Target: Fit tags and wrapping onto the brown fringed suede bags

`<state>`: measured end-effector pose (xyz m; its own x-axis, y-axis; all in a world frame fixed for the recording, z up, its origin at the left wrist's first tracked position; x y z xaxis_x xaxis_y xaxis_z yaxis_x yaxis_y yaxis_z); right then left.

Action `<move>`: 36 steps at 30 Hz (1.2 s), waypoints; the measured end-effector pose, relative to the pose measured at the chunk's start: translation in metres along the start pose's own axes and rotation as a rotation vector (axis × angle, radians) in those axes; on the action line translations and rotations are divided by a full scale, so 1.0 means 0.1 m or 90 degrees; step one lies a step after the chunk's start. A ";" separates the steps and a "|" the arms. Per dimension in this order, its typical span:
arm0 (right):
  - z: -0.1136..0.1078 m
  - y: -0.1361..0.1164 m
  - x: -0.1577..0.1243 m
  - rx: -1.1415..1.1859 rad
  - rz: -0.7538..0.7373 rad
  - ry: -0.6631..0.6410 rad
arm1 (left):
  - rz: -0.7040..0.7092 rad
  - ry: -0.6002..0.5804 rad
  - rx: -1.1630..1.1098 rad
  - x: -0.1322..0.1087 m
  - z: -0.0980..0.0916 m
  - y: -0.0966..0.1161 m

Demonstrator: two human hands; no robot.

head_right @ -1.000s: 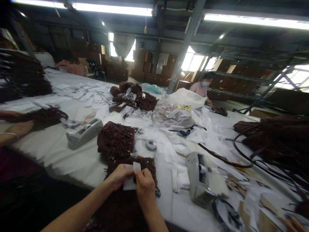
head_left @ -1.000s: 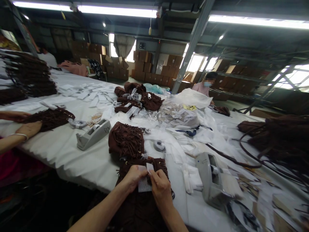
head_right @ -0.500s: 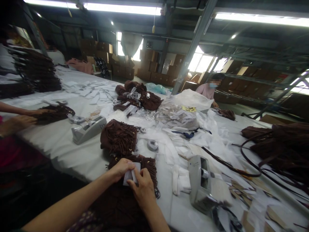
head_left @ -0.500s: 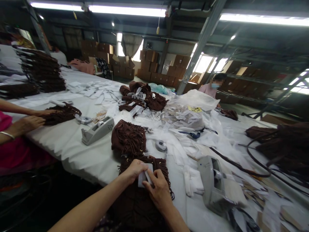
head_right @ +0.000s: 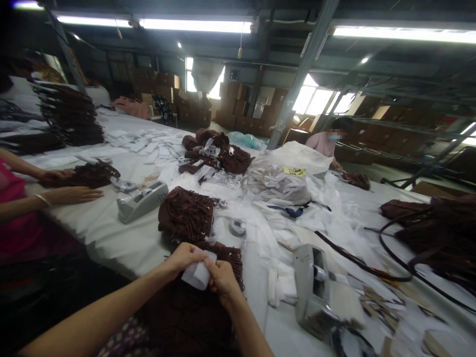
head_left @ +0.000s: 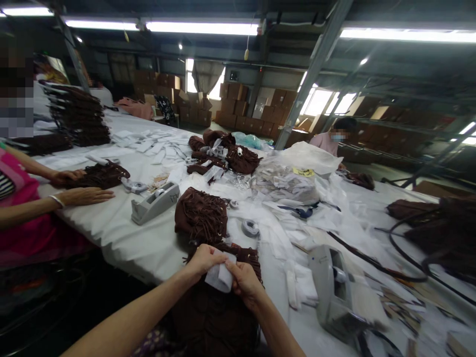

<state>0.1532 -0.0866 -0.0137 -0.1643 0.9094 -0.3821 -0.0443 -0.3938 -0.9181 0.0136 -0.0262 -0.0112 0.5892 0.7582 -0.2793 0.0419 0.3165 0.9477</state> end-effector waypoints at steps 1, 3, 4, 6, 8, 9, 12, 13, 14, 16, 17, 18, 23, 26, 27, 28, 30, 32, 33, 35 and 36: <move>0.00 0.04 0.02 -0.002 -0.004 0.014 | 0.005 0.008 -0.006 -0.03 0.03 -0.01; 0.01 0.12 0.06 -0.005 -0.017 0.044 | 0.025 0.001 -0.023 -0.12 0.12 -0.02; 0.02 0.15 0.07 -0.005 -0.025 0.058 | 0.030 -0.011 -0.045 -0.18 0.16 -0.02; 0.05 0.20 0.10 -0.001 -0.042 0.085 | 0.018 -0.012 -0.122 -0.30 0.23 -0.03; 0.09 0.23 0.13 0.007 -0.055 0.102 | -0.007 0.016 -0.202 -0.38 0.28 -0.06; 0.10 0.22 0.13 0.011 -0.057 0.104 | -0.011 0.037 -0.221 -0.40 0.29 -0.08; 0.09 0.19 0.14 0.021 -0.046 0.089 | 0.023 0.081 -0.183 -0.38 0.31 -0.14; 0.07 0.16 0.14 0.024 -0.036 0.078 | 0.039 0.092 -0.160 -0.37 0.31 -0.15; 0.05 0.14 0.13 0.026 -0.024 0.065 | 0.055 0.103 -0.139 -0.35 0.32 -0.16; 0.01 0.10 0.12 0.023 -0.002 0.042 | 0.084 0.124 -0.098 -0.32 0.34 -0.17; -0.01 0.08 0.11 0.018 0.005 0.034 | 0.099 0.135 -0.077 -0.31 0.35 -0.17; -0.02 0.06 0.11 0.010 0.010 0.028 | 0.111 0.146 -0.059 -0.31 0.36 -0.17; -0.04 0.03 0.12 -0.038 0.024 0.026 | 0.168 0.181 0.073 -0.35 0.40 -0.16; -0.05 -0.01 0.12 -0.052 0.030 0.017 | 0.178 0.167 0.142 -0.35 0.39 -0.16; -0.06 -0.02 0.12 -0.055 0.033 0.011 | 0.178 0.159 0.156 -0.35 0.38 -0.16; -0.06 -0.03 0.12 -0.058 0.036 0.007 | 0.180 0.151 0.169 -0.34 0.37 -0.15; -0.07 -0.04 0.12 -0.065 0.042 0.007 | 0.189 0.141 0.188 -0.34 0.36 -0.15; -0.06 -0.03 0.14 -0.079 0.047 0.024 | 0.198 0.136 0.200 -0.34 0.36 -0.15; -0.05 -0.02 0.16 -0.088 0.049 0.041 | 0.200 0.140 0.202 -0.35 0.36 -0.16; -0.02 0.01 0.18 -0.108 0.054 0.081 | 0.200 0.167 0.197 -0.35 0.39 -0.21; -0.01 0.01 0.19 -0.116 0.055 0.101 | 0.204 0.188 0.191 -0.35 0.40 -0.25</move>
Point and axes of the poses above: each hand's wrist, its own x-axis towards the middle knuckle, its own z-axis out of the palm, y = z × x, the point moved 1 cm from there along x, towards the middle knuckle, and after that the axes turned 12 degrees about -y, right-handed, at the moved point
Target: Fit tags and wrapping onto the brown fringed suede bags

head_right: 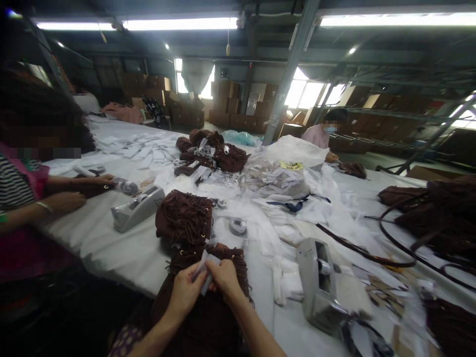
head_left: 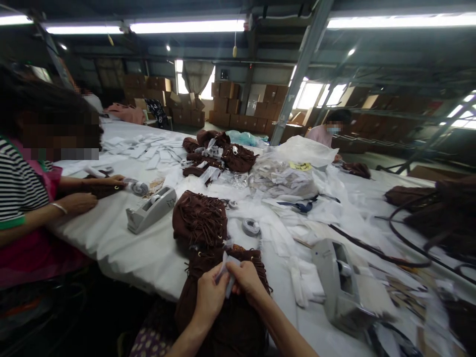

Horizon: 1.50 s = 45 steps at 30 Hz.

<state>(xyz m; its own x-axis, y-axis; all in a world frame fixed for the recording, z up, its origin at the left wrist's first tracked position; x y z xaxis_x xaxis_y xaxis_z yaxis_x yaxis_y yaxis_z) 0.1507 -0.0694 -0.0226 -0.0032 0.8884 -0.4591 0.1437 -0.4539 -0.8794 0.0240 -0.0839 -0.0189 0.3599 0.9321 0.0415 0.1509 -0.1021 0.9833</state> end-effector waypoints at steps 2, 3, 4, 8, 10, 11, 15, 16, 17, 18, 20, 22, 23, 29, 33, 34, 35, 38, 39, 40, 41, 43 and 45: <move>0.04 0.00 0.01 -0.007 0.001 0.030 | 0.010 0.044 -0.001 -0.04 0.05 -0.07; 0.05 0.00 0.00 -0.006 0.000 0.039 | 0.018 0.063 0.006 -0.05 0.08 -0.11; 0.06 0.00 0.00 -0.001 -0.001 0.044 | 0.030 0.079 0.021 -0.07 0.11 -0.15; 0.06 0.02 -0.03 0.065 -0.001 0.028 | 0.114 0.088 0.147 -0.14 0.17 -0.23; 0.04 0.03 -0.04 0.116 0.005 0.011 | 0.157 0.056 0.230 -0.18 0.17 -0.24; 0.02 0.04 -0.04 0.143 0.010 0.004 | 0.173 0.038 0.274 -0.20 0.17 -0.25; -0.04 0.05 -0.05 0.239 0.032 -0.041 | 0.199 -0.010 0.436 -0.24 0.17 -0.27; -0.05 0.05 -0.06 0.259 0.035 -0.057 | 0.194 -0.019 0.468 -0.25 0.18 -0.27; -0.06 0.06 -0.07 0.271 0.026 -0.070 | 0.183 -0.029 0.495 -0.24 0.20 -0.26; -0.07 0.06 -0.08 0.274 0.005 -0.077 | 0.168 -0.040 0.514 -0.24 0.22 -0.24; -0.07 0.08 -0.11 0.261 -0.055 -0.076 | 0.138 -0.064 0.516 -0.23 0.24 -0.17; -0.06 0.10 -0.13 0.241 -0.100 -0.063 | 0.111 -0.095 0.449 -0.22 0.20 -0.05; -0.06 0.11 -0.14 0.237 -0.104 -0.061 | 0.091 -0.112 0.383 -0.21 0.14 0.02; 0.00 0.08 -0.19 0.261 -0.117 -0.070 | -0.044 0.038 0.056 -0.10 -0.60 0.43; 0.05 0.03 -0.21 0.274 -0.145 -0.066 | -0.152 -0.064 -0.062 -0.02 -0.63 0.48; 0.06 0.02 -0.21 0.272 -0.153 -0.066 | -0.198 -0.134 -0.124 -0.01 -0.54 0.45; 0.07 0.01 -0.21 0.268 -0.159 -0.063 | -0.241 -0.191 -0.190 -0.01 -0.44 0.41; 0.12 0.04 -0.25 0.241 -0.173 -0.029 | -0.301 -0.234 -0.346 -0.02 -0.14 0.27; 0.13 0.06 -0.27 0.228 -0.173 -0.012 | -0.299 -0.218 -0.366 -0.05 -0.07 0.22; 0.14 0.08 -0.31 0.214 -0.169 0.004 | -0.294 -0.202 -0.366 -0.08 -0.03 0.17; 0.14 0.11 -0.35 0.198 -0.163 0.019 | -0.291 -0.186 -0.351 -0.12 0.01 0.12; 0.08 0.15 -0.42 0.164 -0.146 0.044 | -0.287 -0.145 -0.316 -0.19 0.03 0.02; -0.07 0.18 -0.49 0.133 -0.130 0.070 | -0.296 -0.101 -0.317 -0.23 0.03 -0.08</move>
<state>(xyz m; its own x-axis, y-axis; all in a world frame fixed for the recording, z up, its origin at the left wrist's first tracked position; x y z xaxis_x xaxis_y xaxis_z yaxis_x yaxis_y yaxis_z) 0.1600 -0.1208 -0.0150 0.0975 0.9597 -0.2634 -0.0558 -0.2590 -0.9643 0.0170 -0.1054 -0.0282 0.4967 0.7743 -0.3921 -0.1048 0.5019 0.8585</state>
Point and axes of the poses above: each hand's wrist, its own x-axis towards the middle knuckle, its own z-axis out of the palm, y = z × x, the point moved 1 cm from there along x, towards the middle knuckle, and after that the axes turned 12 degrees about -y, right-handed, at the moved point
